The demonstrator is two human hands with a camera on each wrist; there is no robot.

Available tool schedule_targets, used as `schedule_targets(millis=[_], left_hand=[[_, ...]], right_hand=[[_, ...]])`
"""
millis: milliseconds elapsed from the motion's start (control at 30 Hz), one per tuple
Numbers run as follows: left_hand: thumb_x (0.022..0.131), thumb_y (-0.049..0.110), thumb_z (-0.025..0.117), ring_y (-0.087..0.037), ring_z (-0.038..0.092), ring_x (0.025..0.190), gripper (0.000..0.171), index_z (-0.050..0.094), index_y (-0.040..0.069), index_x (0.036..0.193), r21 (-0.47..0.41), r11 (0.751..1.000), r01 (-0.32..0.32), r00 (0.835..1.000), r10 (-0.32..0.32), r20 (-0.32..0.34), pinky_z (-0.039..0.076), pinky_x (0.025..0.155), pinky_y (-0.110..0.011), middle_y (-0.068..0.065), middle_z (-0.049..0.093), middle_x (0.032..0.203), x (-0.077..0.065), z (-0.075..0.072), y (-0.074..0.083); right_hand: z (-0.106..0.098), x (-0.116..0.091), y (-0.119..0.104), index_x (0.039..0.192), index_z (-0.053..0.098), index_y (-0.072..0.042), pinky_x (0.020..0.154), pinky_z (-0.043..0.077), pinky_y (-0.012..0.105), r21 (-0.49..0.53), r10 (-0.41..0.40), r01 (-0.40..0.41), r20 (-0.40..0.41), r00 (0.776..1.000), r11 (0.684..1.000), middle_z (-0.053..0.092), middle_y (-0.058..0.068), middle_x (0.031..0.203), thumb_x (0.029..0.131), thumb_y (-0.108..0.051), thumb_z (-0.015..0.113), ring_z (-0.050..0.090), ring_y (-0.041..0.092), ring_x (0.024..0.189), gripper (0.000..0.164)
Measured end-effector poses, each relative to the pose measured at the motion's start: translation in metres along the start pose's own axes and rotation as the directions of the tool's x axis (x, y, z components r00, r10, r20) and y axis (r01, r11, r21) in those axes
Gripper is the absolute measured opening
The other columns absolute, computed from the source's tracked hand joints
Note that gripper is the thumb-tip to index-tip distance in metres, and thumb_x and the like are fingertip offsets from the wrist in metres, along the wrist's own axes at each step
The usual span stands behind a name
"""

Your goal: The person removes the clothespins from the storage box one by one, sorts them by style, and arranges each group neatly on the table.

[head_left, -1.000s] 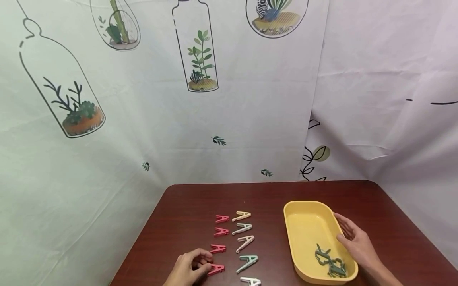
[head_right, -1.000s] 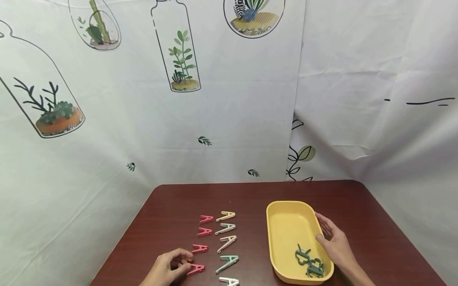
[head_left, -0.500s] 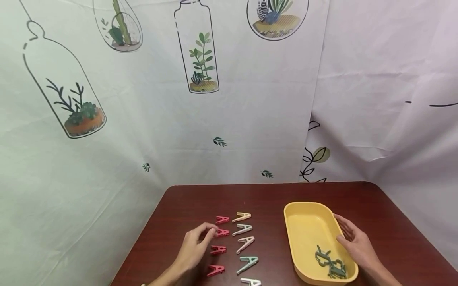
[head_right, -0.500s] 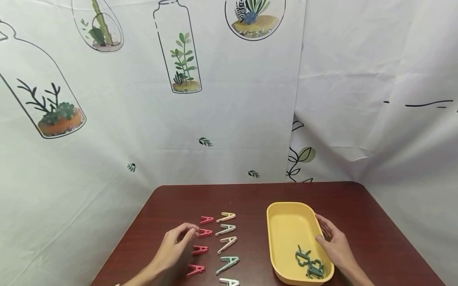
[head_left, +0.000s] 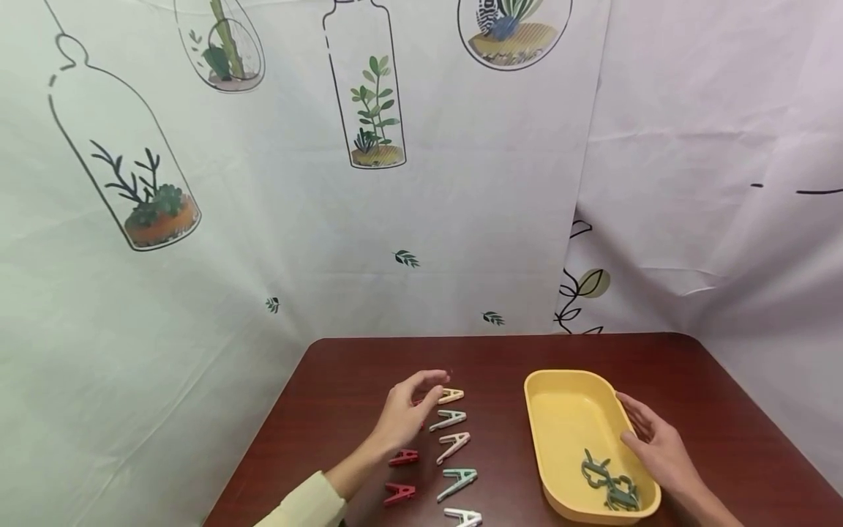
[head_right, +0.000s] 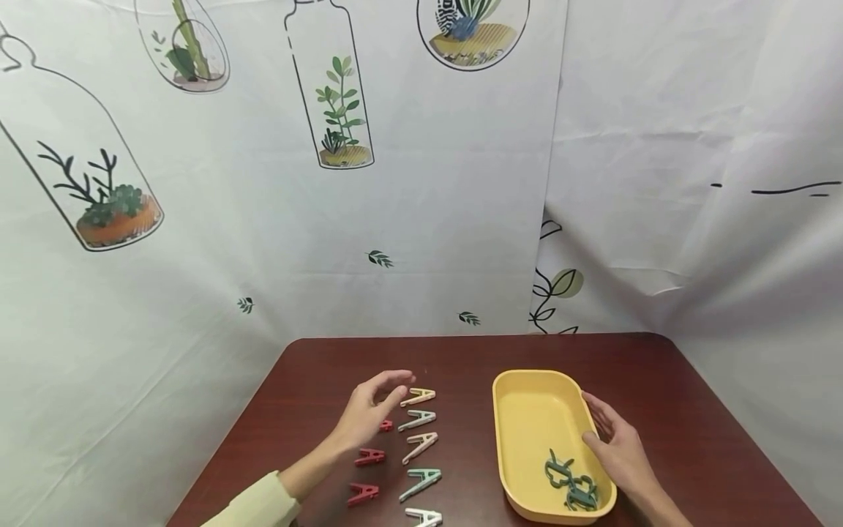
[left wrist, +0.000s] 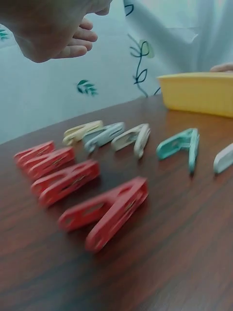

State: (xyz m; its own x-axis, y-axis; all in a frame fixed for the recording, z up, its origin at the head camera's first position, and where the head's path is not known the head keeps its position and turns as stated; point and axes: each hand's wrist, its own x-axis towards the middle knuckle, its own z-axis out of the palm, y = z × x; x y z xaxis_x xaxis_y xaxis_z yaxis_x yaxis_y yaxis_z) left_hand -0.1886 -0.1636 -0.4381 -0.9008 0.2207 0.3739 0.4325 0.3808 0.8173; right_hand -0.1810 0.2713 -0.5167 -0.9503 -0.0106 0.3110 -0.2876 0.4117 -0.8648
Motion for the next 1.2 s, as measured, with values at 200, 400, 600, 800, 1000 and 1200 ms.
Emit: schedule_targets(millis=[200,400,600,800,1000,1200], left_hand=[[0.106,0.018,0.068,-0.027,0.066,0.127,0.035,0.066,0.011,0.140,-0.122,0.992,-0.002,0.998,0.009,0.056,0.053,0.106,-0.042,-0.005,0.070,0.137,0.016,0.027,0.012],[0.104,0.019,0.071,-0.027,0.062,0.133,0.042,0.062,0.011,0.145,-0.181,0.983,0.027,0.995,-0.010,0.097,0.048,0.111,-0.051,-0.008,0.066,0.143,0.029,0.055,0.024],[0.100,0.012,0.076,-0.034,0.061,0.134,0.048,0.060,0.003,0.145,-0.252,0.967,0.022,0.994,0.005,0.106,0.049,0.111,-0.047,-0.013,0.066,0.142,0.044,0.085,0.033],[0.099,0.014,0.077,-0.030,0.062,0.134,0.052,0.059,0.001,0.146,-0.262,0.963,0.059,0.989,-0.021,0.144,0.051,0.107,-0.031,-0.011,0.066,0.142,0.047,0.115,0.041],[0.099,0.016,0.078,-0.020,0.063,0.131,0.050,0.061,0.005,0.145,-0.282,0.951,0.127,0.979,-0.074,0.192,0.050,0.105,-0.024,-0.005,0.067,0.141,0.043,0.142,0.049],[0.098,0.015,0.079,-0.012,0.066,0.124,0.050,0.063,0.006,0.144,-0.260,0.950,0.176,0.965,-0.114,0.236,0.052,0.101,-0.021,-0.003,0.069,0.139,0.042,0.166,0.058]], right_hand=[[0.000,0.000,0.001,0.153,0.046,0.011,0.085,0.050,0.007,0.008,-0.013,0.013,-0.001,1.000,1.000,0.048,0.035,0.150,0.097,0.010,0.064,0.045,-0.024,0.116,0.058],[0.000,0.001,0.003,0.151,0.047,0.011,0.085,0.050,0.008,0.021,-0.039,0.039,-0.010,0.999,0.999,0.054,0.006,0.147,0.097,0.010,0.065,0.048,-0.022,0.117,0.058],[-0.001,0.001,0.003,0.151,0.047,0.011,0.086,0.049,0.007,0.016,-0.035,0.035,-0.010,0.999,0.999,0.051,0.015,0.150,0.097,0.010,0.065,0.046,-0.023,0.117,0.058],[0.000,0.001,0.002,0.152,0.046,0.011,0.086,0.049,0.007,0.031,-0.033,0.033,-0.008,0.999,0.999,0.053,0.005,0.148,0.097,0.010,0.065,0.046,-0.023,0.116,0.058],[0.000,0.000,0.004,0.151,0.046,0.013,0.086,0.049,0.007,0.060,-0.051,0.052,-0.012,0.999,0.997,0.053,-0.019,0.139,0.096,0.011,0.064,0.047,-0.023,0.117,0.057],[-0.001,0.001,0.004,0.151,0.047,0.012,0.086,0.049,0.007,0.040,-0.052,0.052,-0.014,0.999,0.998,0.053,-0.009,0.144,0.097,0.010,0.065,0.047,-0.023,0.117,0.057]])
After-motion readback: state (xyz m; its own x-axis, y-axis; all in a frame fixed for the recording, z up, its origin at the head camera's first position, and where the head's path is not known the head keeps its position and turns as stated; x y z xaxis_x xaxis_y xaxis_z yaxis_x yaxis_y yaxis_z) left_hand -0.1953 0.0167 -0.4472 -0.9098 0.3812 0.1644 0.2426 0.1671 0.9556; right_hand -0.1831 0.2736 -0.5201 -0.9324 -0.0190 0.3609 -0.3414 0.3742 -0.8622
